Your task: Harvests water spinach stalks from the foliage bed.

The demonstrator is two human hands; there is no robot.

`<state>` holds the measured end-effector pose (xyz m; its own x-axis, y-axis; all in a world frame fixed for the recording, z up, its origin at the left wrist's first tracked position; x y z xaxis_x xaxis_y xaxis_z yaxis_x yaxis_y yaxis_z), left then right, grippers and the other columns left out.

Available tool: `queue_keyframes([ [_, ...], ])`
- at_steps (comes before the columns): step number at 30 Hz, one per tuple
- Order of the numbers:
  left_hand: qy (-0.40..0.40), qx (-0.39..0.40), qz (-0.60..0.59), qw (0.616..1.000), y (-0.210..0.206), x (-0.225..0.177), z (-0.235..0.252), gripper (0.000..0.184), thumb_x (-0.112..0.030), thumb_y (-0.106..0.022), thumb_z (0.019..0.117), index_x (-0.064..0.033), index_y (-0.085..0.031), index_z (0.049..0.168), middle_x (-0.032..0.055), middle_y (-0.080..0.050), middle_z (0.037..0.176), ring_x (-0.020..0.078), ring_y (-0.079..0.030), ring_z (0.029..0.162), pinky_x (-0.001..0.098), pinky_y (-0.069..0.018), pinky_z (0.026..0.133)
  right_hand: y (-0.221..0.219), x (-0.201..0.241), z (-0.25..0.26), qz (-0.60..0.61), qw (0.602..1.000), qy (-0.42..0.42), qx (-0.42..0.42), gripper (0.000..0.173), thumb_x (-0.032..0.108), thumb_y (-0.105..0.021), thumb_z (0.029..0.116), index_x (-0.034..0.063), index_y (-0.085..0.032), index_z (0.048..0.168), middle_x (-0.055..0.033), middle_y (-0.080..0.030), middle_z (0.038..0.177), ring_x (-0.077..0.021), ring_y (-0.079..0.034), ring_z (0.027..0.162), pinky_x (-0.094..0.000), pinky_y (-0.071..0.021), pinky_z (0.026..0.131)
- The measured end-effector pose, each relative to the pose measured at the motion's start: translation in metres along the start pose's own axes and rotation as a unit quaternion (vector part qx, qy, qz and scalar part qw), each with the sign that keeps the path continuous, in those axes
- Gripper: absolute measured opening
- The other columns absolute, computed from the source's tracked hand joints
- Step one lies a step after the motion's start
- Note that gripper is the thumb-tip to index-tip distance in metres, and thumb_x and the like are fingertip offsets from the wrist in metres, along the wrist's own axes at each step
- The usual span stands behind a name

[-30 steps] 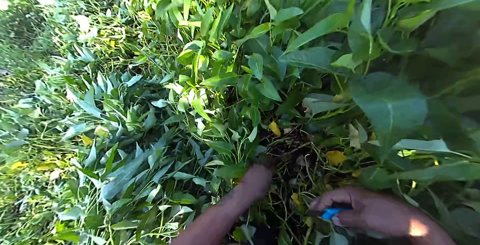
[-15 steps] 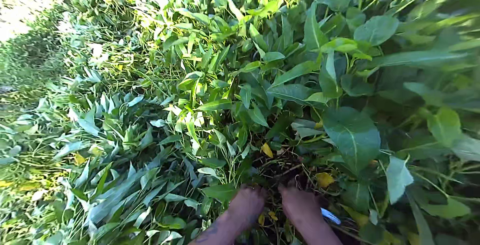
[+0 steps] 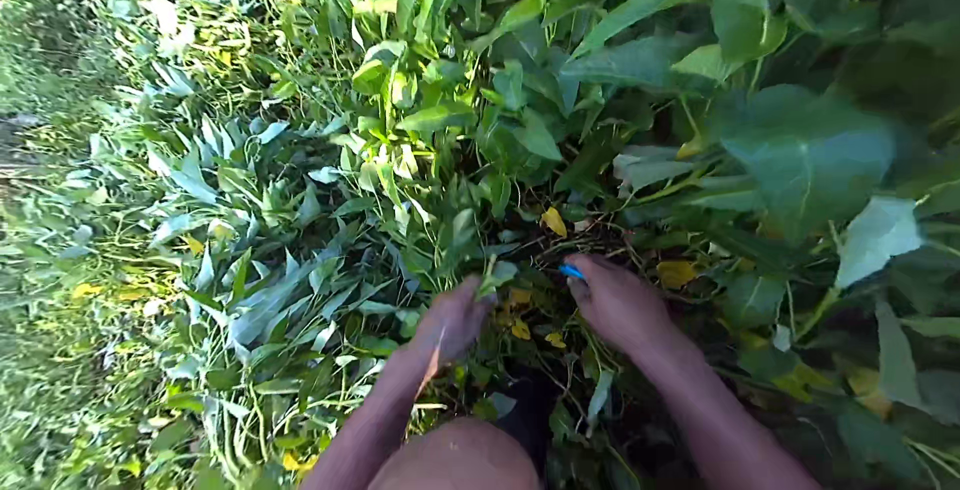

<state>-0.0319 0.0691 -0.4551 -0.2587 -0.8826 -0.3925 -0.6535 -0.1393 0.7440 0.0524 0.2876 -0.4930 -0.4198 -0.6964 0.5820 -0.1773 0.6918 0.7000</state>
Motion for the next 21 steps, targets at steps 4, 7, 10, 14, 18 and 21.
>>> queue_keyframes([
  [4, -0.02, -0.223, -0.165, 0.961, 0.047, 0.018, -0.019, 0.03, -0.03, -0.044, 0.1109, -0.0076, -0.061, 0.122, 0.0041, -0.071, 0.093, 0.0173, -0.07, 0.08, 0.0425, -0.0604, 0.073, -0.014, -0.011, 0.019, -0.023, 0.998, 0.008, 0.057, 0.031, 0.024, -0.056, 0.1051, 0.0184, -0.06, 0.135, -0.0105, -0.065, 0.134, -0.0367, -0.071, 0.105, -0.0632, -0.0578, 0.083],
  [7, -0.134, -0.4, -0.255, 0.87, 0.107, 0.025, -0.034, 0.021, -0.022, -0.046, 0.1097, -0.0065, -0.058, 0.119, -0.0026, -0.069, 0.089, 0.0133, -0.071, 0.078, 0.0384, -0.0643, 0.076, -0.016, -0.028, 0.013, -0.075, 0.984, -0.038, 0.156, 0.034, 0.028, -0.051, 0.1068, 0.0174, -0.056, 0.139, -0.0162, -0.068, 0.125, -0.0405, -0.069, 0.11, -0.0638, -0.0547, 0.089],
  [10, -0.226, -0.532, -0.197, 0.792, 0.183, 0.025, -0.058, 0.018, -0.021, -0.042, 0.1109, -0.0073, -0.051, 0.119, -0.0061, -0.064, 0.088, 0.0104, -0.068, 0.075, 0.0348, -0.0633, 0.075, -0.012, -0.041, 0.003, -0.088, 0.979, -0.048, 0.178, 0.036, 0.026, -0.052, 0.1062, 0.0163, -0.055, 0.14, -0.0188, -0.069, 0.121, -0.0414, -0.068, 0.11, -0.0635, -0.0533, 0.092],
  [14, -0.235, -0.51, -0.027, 0.827, 0.197, -0.023, -0.054, 0.036, -0.024, -0.042, 0.1117, 0.0068, -0.053, 0.126, 0.0038, -0.066, 0.096, 0.0065, -0.065, 0.084, 0.0302, -0.0572, 0.082, -0.013, -0.053, -0.002, -0.057, 0.981, -0.067, 0.176, 0.036, 0.028, -0.049, 0.1087, 0.0186, -0.054, 0.142, -0.0185, -0.071, 0.115, -0.0401, -0.069, 0.108, -0.0621, -0.0536, 0.092],
  [18, -0.18, -0.275, -0.008, 0.944, 0.09, -0.075, 0.015, 0.035, -0.032, -0.061, 0.104, 0.0022, -0.064, 0.112, 0.0119, -0.068, 0.081, 0.0212, -0.068, 0.069, 0.0458, -0.059, 0.065, -0.005, -0.055, -0.006, -0.013, 0.986, -0.096, 0.139, 0.037, 0.029, -0.05, 0.1085, 0.0195, -0.054, 0.144, -0.0191, -0.071, 0.112, -0.0401, -0.069, 0.106, -0.0621, -0.0539, 0.091],
  [21, -0.165, -0.054, 0.024, 0.985, -0.01, -0.067, 0.073, 0.037, -0.032, -0.069, 0.1006, -0.0011, -0.066, 0.121, 0.0187, -0.07, 0.112, 0.0331, -0.071, 0.097, 0.054, -0.0595, 0.088, 0.003, -0.049, -0.012, -0.001, 0.987, -0.108, 0.116, 0.035, 0.027, -0.051, 0.1087, 0.0172, -0.053, 0.142, -0.0194, -0.071, 0.11, -0.0403, -0.07, 0.103, -0.0616, -0.0546, 0.089],
])
Point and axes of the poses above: each hand's wrist, its own z-axis towards the middle knuckle, its own y-axis out of the back of the hand, x = y × z, the point moved 4 cm from there along z, towards the middle knuckle
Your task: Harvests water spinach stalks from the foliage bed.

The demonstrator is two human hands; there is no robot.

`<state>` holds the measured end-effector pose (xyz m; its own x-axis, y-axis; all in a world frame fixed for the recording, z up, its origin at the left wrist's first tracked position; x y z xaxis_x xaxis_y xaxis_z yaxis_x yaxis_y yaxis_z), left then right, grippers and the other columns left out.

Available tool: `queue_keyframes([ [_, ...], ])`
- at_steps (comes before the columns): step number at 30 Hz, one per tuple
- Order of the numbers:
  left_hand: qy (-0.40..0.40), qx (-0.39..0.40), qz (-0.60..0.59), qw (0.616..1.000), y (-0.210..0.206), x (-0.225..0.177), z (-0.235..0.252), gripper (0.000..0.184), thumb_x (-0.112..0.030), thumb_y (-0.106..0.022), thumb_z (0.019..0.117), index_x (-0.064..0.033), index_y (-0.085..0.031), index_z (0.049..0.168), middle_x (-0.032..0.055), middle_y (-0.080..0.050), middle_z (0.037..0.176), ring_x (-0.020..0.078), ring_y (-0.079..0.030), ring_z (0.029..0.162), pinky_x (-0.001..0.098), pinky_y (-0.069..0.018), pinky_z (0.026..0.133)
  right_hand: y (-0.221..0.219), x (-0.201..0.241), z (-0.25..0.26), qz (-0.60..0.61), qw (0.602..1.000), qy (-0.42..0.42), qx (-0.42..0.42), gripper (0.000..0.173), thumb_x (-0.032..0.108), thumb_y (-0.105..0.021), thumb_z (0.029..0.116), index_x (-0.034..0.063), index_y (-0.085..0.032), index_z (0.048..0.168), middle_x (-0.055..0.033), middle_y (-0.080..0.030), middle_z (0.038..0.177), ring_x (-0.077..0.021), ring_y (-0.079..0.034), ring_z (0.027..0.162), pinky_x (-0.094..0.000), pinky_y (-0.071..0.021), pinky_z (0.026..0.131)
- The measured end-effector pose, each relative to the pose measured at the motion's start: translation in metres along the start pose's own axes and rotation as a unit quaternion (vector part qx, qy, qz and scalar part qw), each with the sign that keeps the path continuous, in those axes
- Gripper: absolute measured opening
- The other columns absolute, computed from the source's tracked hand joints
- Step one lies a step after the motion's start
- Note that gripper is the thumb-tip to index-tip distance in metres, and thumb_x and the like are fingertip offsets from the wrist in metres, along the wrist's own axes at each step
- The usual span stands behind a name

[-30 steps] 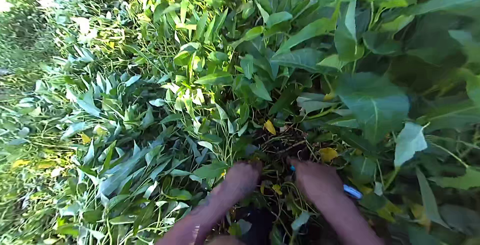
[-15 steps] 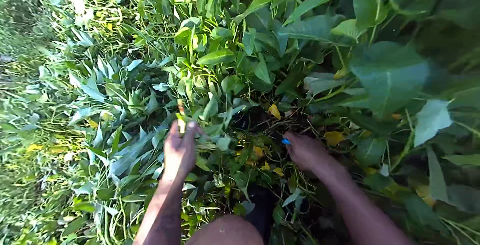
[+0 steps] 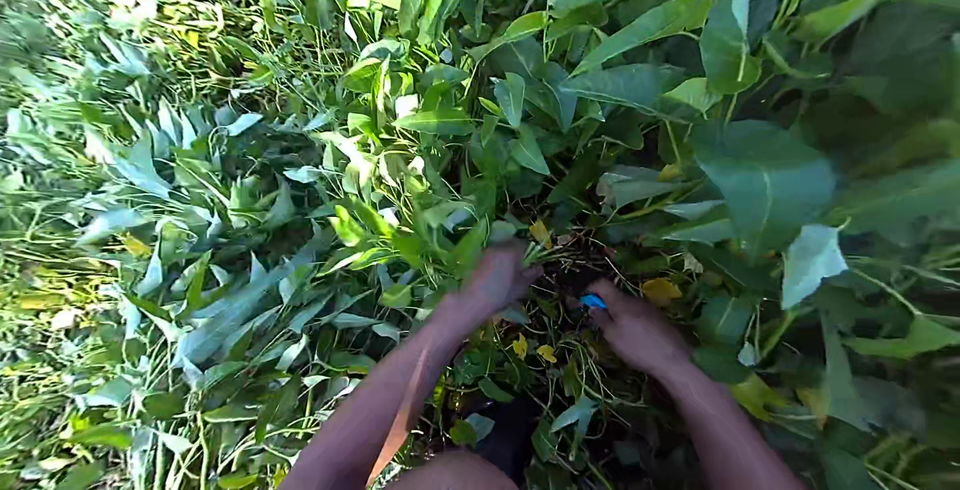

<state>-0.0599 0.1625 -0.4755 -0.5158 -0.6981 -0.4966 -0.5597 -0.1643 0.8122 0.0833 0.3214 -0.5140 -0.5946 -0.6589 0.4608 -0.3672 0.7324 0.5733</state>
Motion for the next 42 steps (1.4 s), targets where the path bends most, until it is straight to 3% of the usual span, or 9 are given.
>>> queue_keyframes([
  [4, 0.034, 0.078, 0.044, 0.995, -0.074, 0.036, 0.044, 0.048, -0.029, -0.066, 0.1002, -0.0119, -0.056, 0.143, 0.0183, -0.062, 0.139, 0.0376, -0.067, 0.118, 0.0599, -0.0557, 0.097, 0.003, 0.003, -0.004, 0.001, 0.999, -0.037, -0.001, 0.038, 0.028, -0.051, 0.1086, 0.0167, -0.051, 0.145, -0.018, -0.071, 0.114, -0.0385, -0.07, 0.106, -0.0598, -0.0545, 0.091],
  [11, 0.025, 0.088, -0.005, 0.996, -0.035, 0.009, 0.021, 0.036, -0.03, -0.067, 0.1014, -0.0053, -0.068, 0.127, 0.0227, -0.067, 0.126, 0.0416, -0.066, 0.115, 0.0624, -0.0528, 0.097, 0.012, 0.013, -0.009, 0.043, 0.996, -0.068, -0.039, 0.039, 0.026, -0.049, 0.11, 0.0136, -0.049, 0.147, -0.0198, -0.07, 0.117, -0.0394, -0.068, 0.109, -0.0586, -0.0528, 0.094],
  [17, 0.092, 0.16, -0.083, 0.979, -0.02, 0.006, 0.006, 0.039, -0.04, -0.059, 0.1054, -0.0054, -0.067, 0.12, 0.0167, -0.069, 0.089, 0.0314, -0.068, 0.077, 0.0539, -0.0575, 0.074, 0.011, 0.033, -0.002, -0.015, 0.988, -0.053, -0.143, 0.038, 0.025, -0.052, 0.1082, 0.0121, -0.051, 0.143, -0.0196, -0.073, 0.106, -0.0417, -0.072, 0.098, -0.0604, -0.0568, 0.085],
  [20, 0.089, 0.173, -0.057, 0.979, -0.017, 0.007, 0.01, 0.037, -0.041, -0.057, 0.1065, -0.0064, -0.068, 0.117, 0.0141, -0.069, 0.087, 0.0288, -0.068, 0.077, 0.0524, -0.0574, 0.075, 0.007, 0.046, 0.003, -0.051, 0.982, -0.047, -0.178, 0.033, 0.023, -0.05, 0.1081, 0.0119, -0.053, 0.139, -0.0193, -0.073, 0.101, -0.0418, -0.073, 0.093, -0.0603, -0.0576, 0.078],
  [25, 0.055, 0.18, -0.03, 0.982, -0.01, 0.007, 0.009, 0.036, -0.038, -0.055, 0.1073, -0.0063, -0.067, 0.12, 0.0156, -0.07, 0.097, 0.0306, -0.07, 0.089, 0.0563, -0.0559, 0.084, 0.017, 0.045, -0.004, -0.114, 0.989, -0.09, -0.003, 0.047, 0.019, -0.058, 0.1037, 0.0122, -0.046, 0.149, -0.0234, -0.069, 0.12, -0.0442, -0.067, 0.114, -0.0614, -0.0524, 0.094],
  [30, 0.112, 0.018, -0.14, 0.984, 0.059, 0.036, -0.024, 0.032, -0.032, -0.052, 0.1094, -0.0053, -0.065, 0.121, 0.0106, -0.065, 0.079, 0.0216, -0.061, 0.063, 0.0426, -0.0543, 0.062, 0.02, 0.022, -0.01, -0.063, 0.995, -0.078, -0.014, 0.043, 0.029, -0.057, 0.1056, 0.0145, -0.052, 0.146, -0.0241, -0.068, 0.122, -0.046, -0.065, 0.116, -0.0639, -0.051, 0.096],
  [34, 0.134, -0.144, -0.179, 0.964, 0.12, 0.056, -0.065, 0.027, -0.031, -0.055, 0.107, -0.0098, -0.067, 0.12, 0.0024, -0.064, 0.077, 0.0129, -0.057, 0.059, 0.0327, -0.0518, 0.057, 0.016, 0.03, -0.007, 0.019, 0.996, -0.001, -0.091, 0.037, 0.027, -0.056, 0.106, 0.0183, -0.055, 0.142, -0.0199, -0.073, 0.107, -0.0439, -0.071, 0.097, -0.0645, -0.0564, 0.081],
  [39, 0.051, -0.347, -0.171, 0.921, 0.207, 0.056, -0.123, 0.02, -0.03, -0.057, 0.1047, -0.0169, -0.064, 0.118, -0.0121, -0.064, 0.08, 0.001, -0.058, 0.059, 0.021, -0.0539, 0.056, 0.001, 0.04, 0.015, -0.009, 0.998, 0.068, -0.012, 0.036, 0.032, -0.055, 0.1063, 0.0215, -0.056, 0.141, -0.014, -0.072, 0.114, -0.037, -0.071, 0.103, -0.0625, -0.0557, 0.086],
  [42, 0.018, -0.442, -0.184, 0.878, 0.243, 0.034, -0.147, 0.016, -0.012, -0.048, 0.1075, -0.012, -0.056, 0.121, -0.0148, -0.057, 0.08, -0.005, -0.053, 0.061, 0.0114, -0.0479, 0.058, -0.005, 0.031, 0.017, -0.033, 0.997, 0.052, 0.048, 0.038, 0.03, -0.053, 0.1075, 0.0186, -0.053, 0.144, -0.0185, -0.071, 0.116, -0.0399, -0.069, 0.107, -0.0625, -0.054, 0.091],
])
Point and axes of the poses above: each hand's wrist, its own z-axis towards the middle knuckle, its own y-axis out of the back of the hand, x = y × z, the point moved 4 cm from there along z, towards the middle knuckle
